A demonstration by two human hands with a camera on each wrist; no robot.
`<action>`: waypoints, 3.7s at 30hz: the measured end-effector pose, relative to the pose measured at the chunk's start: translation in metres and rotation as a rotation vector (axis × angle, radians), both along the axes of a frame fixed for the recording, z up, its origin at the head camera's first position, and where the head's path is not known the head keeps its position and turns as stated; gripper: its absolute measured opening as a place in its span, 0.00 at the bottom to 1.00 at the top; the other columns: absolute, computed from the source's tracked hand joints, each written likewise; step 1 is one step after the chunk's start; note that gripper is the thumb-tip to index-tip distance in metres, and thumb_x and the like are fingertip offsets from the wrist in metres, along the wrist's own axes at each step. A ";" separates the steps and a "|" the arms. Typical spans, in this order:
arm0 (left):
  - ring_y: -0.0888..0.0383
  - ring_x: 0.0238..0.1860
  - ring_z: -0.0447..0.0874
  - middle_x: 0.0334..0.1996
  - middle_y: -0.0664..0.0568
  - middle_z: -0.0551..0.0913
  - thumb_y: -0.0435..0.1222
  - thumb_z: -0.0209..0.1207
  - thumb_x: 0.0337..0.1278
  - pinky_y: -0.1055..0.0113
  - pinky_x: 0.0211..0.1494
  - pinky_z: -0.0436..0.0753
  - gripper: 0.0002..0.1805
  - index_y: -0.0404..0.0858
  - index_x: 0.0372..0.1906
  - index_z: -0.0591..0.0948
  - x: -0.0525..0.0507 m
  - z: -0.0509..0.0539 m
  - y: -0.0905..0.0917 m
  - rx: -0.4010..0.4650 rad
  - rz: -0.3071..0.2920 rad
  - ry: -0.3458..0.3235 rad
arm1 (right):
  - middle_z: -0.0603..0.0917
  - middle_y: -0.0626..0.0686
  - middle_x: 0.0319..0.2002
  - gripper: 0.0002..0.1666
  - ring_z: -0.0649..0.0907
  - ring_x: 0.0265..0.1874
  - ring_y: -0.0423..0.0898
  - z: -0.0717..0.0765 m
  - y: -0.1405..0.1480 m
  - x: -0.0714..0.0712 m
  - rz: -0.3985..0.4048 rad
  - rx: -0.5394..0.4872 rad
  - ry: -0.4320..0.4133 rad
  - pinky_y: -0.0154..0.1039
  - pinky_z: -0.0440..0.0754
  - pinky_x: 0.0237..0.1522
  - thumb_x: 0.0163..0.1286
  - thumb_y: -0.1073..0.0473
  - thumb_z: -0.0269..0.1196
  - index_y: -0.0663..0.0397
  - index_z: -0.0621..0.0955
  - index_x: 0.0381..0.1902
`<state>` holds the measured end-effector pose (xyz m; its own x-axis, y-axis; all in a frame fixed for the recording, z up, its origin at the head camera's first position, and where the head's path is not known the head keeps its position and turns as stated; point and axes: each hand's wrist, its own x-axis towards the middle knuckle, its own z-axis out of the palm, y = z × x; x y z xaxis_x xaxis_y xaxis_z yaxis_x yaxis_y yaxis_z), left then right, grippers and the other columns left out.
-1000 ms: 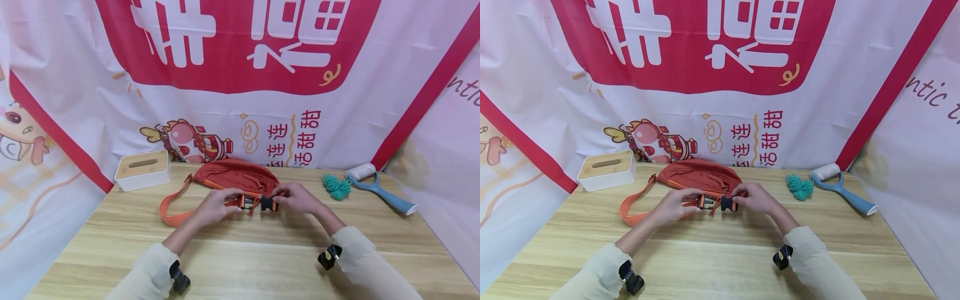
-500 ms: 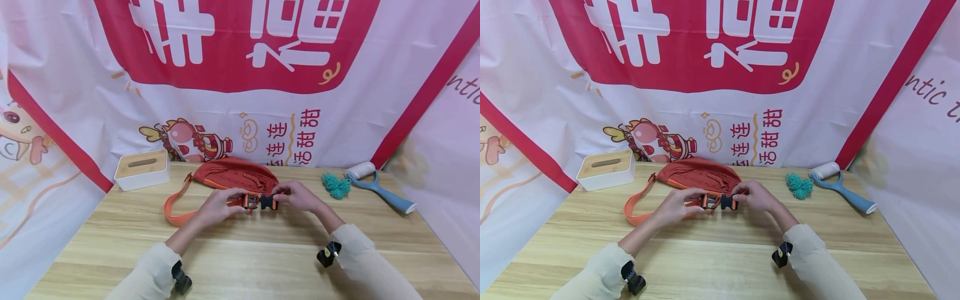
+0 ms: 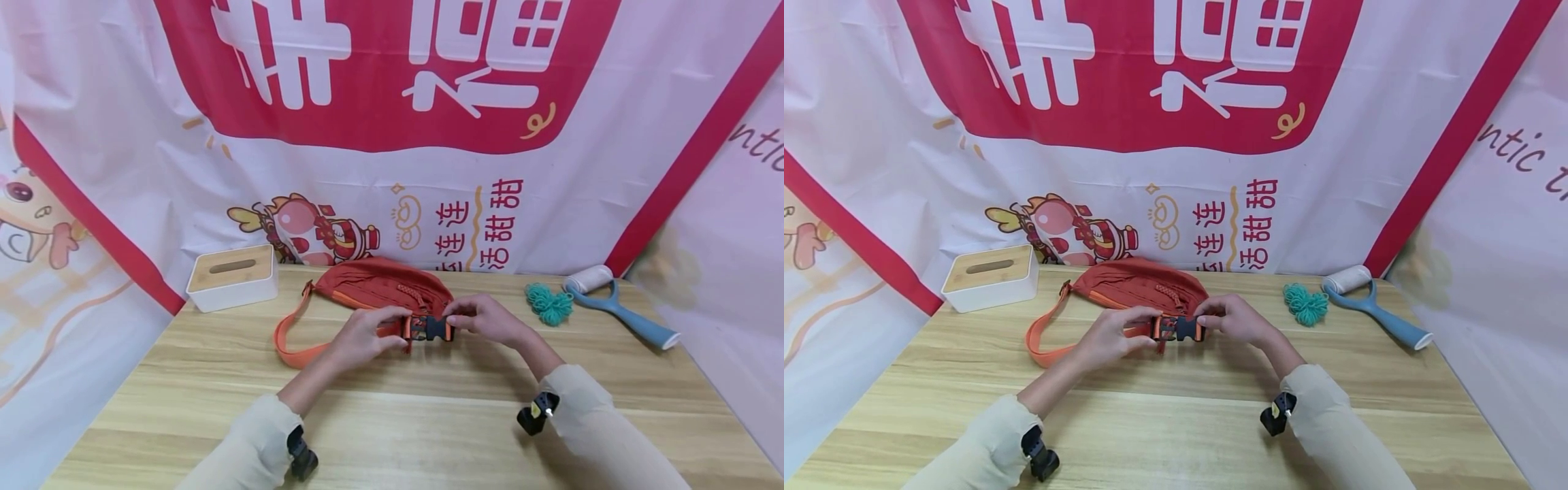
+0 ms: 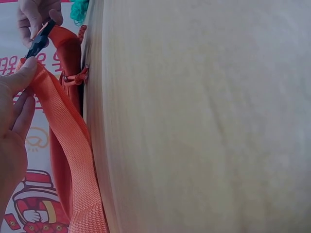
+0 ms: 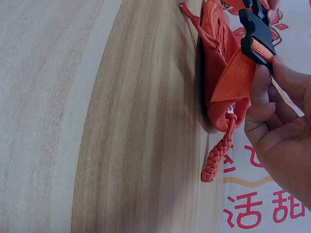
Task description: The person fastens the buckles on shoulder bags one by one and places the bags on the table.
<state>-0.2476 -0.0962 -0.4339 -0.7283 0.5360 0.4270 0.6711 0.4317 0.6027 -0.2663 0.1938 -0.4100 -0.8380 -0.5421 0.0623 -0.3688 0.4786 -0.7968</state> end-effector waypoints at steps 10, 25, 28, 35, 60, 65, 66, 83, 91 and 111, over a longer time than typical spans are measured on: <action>0.61 0.54 0.84 0.54 0.54 0.86 0.35 0.75 0.52 0.61 0.55 0.83 0.27 0.46 0.60 0.83 0.001 0.000 0.000 0.006 0.022 -0.002 | 0.85 0.51 0.36 0.09 0.80 0.35 0.62 0.002 -0.001 0.000 -0.006 -0.011 -0.036 0.38 0.78 0.32 0.76 0.61 0.62 0.57 0.86 0.48; 0.59 0.52 0.85 0.54 0.53 0.87 0.35 0.75 0.52 0.60 0.56 0.83 0.27 0.45 0.60 0.83 0.000 0.002 0.000 0.029 0.004 0.006 | 0.84 0.53 0.37 0.10 0.79 0.36 0.62 0.001 -0.004 0.001 -0.022 -0.059 -0.079 0.38 0.78 0.32 0.76 0.62 0.61 0.61 0.85 0.49; 0.60 0.55 0.84 0.54 0.53 0.87 0.37 0.75 0.53 0.61 0.57 0.82 0.27 0.45 0.60 0.83 0.001 0.003 0.001 0.033 -0.003 -0.001 | 0.84 0.53 0.37 0.11 0.79 0.38 0.64 0.001 -0.004 0.000 -0.022 -0.057 -0.087 0.39 0.78 0.33 0.76 0.61 0.61 0.60 0.85 0.49; 0.59 0.55 0.84 0.54 0.53 0.86 0.36 0.75 0.52 0.61 0.57 0.82 0.27 0.45 0.60 0.83 0.001 0.003 0.000 0.019 0.019 0.005 | 0.84 0.52 0.38 0.10 0.79 0.39 0.66 0.000 -0.003 0.000 -0.016 -0.060 -0.084 0.39 0.79 0.33 0.76 0.62 0.60 0.57 0.85 0.49; 0.59 0.57 0.82 0.57 0.53 0.85 0.37 0.75 0.54 0.62 0.59 0.81 0.28 0.44 0.62 0.82 -0.001 -0.001 0.007 0.011 0.010 -0.008 | 0.85 0.56 0.43 0.11 0.83 0.41 0.54 0.000 -0.004 0.000 0.004 -0.109 -0.150 0.58 0.83 0.48 0.76 0.64 0.60 0.62 0.84 0.52; 0.56 0.57 0.83 0.57 0.50 0.85 0.36 0.75 0.53 0.62 0.57 0.82 0.29 0.40 0.62 0.82 0.000 -0.002 0.007 0.007 0.019 0.004 | 0.84 0.60 0.41 0.12 0.83 0.39 0.51 -0.001 -0.004 0.001 0.015 -0.132 -0.174 0.58 0.84 0.47 0.72 0.67 0.63 0.64 0.83 0.52; 0.56 0.57 0.84 0.56 0.50 0.85 0.36 0.75 0.52 0.62 0.57 0.82 0.29 0.39 0.62 0.82 0.000 -0.003 0.007 0.008 0.022 0.005 | 0.84 0.60 0.40 0.12 0.83 0.39 0.51 -0.001 -0.005 0.001 0.014 -0.132 -0.174 0.58 0.84 0.47 0.72 0.68 0.64 0.64 0.83 0.52; 0.55 0.55 0.84 0.54 0.48 0.86 0.38 0.76 0.50 0.58 0.55 0.83 0.29 0.35 0.59 0.84 -0.003 -0.003 0.005 0.014 0.058 -0.011 | 0.84 0.61 0.40 0.16 0.83 0.38 0.51 0.000 -0.010 0.005 -0.106 -0.162 -0.170 0.50 0.84 0.43 0.64 0.70 0.69 0.63 0.82 0.50; 0.56 0.53 0.86 0.52 0.49 0.87 0.38 0.77 0.49 0.60 0.53 0.84 0.28 0.37 0.58 0.85 -0.003 -0.002 0.005 -0.011 0.050 0.028 | 0.85 0.61 0.39 0.17 0.83 0.37 0.50 -0.002 -0.011 0.005 -0.107 -0.176 -0.164 0.41 0.83 0.39 0.64 0.69 0.70 0.66 0.82 0.50; 0.55 0.48 0.88 0.49 0.48 0.88 0.37 0.77 0.49 0.61 0.49 0.85 0.27 0.34 0.56 0.84 -0.003 -0.001 0.009 -0.023 0.048 0.020 | 0.84 0.58 0.37 0.15 0.81 0.36 0.51 0.000 -0.019 0.005 -0.074 -0.160 -0.117 0.38 0.81 0.37 0.62 0.70 0.71 0.63 0.84 0.48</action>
